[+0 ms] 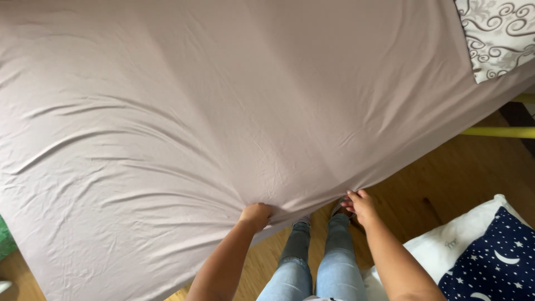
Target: The person puts a patterned pillowcase onto a pillow by hand, smoothing the fabric and adjusting the corners. They then straighten the bed sheet and pick up a second pillow with a star pattern.
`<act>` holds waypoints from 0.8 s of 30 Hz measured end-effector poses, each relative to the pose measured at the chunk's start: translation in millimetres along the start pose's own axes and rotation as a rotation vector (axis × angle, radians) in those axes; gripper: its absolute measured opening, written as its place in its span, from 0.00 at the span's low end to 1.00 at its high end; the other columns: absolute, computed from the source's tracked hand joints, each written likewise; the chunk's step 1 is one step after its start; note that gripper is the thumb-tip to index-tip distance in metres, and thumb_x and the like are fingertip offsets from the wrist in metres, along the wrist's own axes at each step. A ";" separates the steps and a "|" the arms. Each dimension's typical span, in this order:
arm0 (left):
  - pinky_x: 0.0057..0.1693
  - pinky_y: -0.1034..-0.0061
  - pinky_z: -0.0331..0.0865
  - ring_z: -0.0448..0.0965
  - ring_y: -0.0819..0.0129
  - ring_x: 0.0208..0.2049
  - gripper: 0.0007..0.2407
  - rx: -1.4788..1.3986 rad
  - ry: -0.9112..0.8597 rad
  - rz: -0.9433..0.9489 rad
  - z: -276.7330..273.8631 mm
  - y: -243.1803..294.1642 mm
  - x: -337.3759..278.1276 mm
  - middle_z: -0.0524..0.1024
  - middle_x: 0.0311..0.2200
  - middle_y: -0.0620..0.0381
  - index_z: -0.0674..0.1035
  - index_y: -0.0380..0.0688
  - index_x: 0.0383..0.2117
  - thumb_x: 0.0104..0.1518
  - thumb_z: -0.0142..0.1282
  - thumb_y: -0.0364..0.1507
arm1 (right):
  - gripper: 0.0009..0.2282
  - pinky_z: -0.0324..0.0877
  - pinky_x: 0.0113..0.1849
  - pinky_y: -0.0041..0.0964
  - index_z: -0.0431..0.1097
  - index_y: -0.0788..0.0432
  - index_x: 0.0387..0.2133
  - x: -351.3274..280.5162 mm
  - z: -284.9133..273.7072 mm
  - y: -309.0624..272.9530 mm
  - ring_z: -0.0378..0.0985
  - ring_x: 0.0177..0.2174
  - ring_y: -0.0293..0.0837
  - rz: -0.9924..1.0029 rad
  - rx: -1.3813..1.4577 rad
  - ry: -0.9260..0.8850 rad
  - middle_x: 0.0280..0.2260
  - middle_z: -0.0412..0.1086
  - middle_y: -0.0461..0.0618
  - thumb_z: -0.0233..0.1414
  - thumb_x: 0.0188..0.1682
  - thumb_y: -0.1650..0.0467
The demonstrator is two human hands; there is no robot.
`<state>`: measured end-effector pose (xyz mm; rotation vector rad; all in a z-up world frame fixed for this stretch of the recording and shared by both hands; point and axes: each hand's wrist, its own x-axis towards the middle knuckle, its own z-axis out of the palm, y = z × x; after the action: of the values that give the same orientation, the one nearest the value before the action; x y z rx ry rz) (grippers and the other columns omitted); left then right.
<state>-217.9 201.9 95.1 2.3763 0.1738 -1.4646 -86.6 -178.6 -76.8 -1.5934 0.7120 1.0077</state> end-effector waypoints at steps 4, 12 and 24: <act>0.54 0.61 0.73 0.78 0.53 0.50 0.08 -0.095 0.116 0.006 7.1 -6.6 -12.5 0.80 0.45 0.52 0.83 0.47 0.39 0.57 0.55 0.29 | 0.07 0.70 0.28 0.39 0.65 0.55 0.42 -8.0 36.9 -22.1 0.80 0.29 0.46 0.042 0.187 -0.027 0.34 0.75 0.51 0.51 0.54 0.69; 0.53 0.65 0.74 0.78 0.57 0.52 0.12 0.064 0.139 -0.160 25.1 -38.3 -20.3 0.78 0.50 0.53 0.79 0.44 0.45 0.57 0.59 0.32 | 0.06 0.71 0.30 0.46 0.62 0.57 0.45 2.5 50.4 -39.0 0.76 0.30 0.51 0.207 0.108 0.199 0.34 0.72 0.54 0.44 0.57 0.74; 0.55 0.63 0.73 0.78 0.56 0.51 0.13 -0.255 -0.170 -0.283 22.8 -43.0 -51.8 0.79 0.48 0.53 0.82 0.49 0.44 0.57 0.63 0.39 | 0.08 0.71 0.43 0.63 0.65 0.54 0.40 16.8 38.6 -29.3 0.69 0.40 0.49 0.166 0.754 0.002 0.37 0.66 0.47 0.44 0.52 0.66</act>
<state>-273.0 238.0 122.0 2.0754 0.6363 -1.6481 -63.4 -133.1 -80.9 -0.8874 1.0823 0.7208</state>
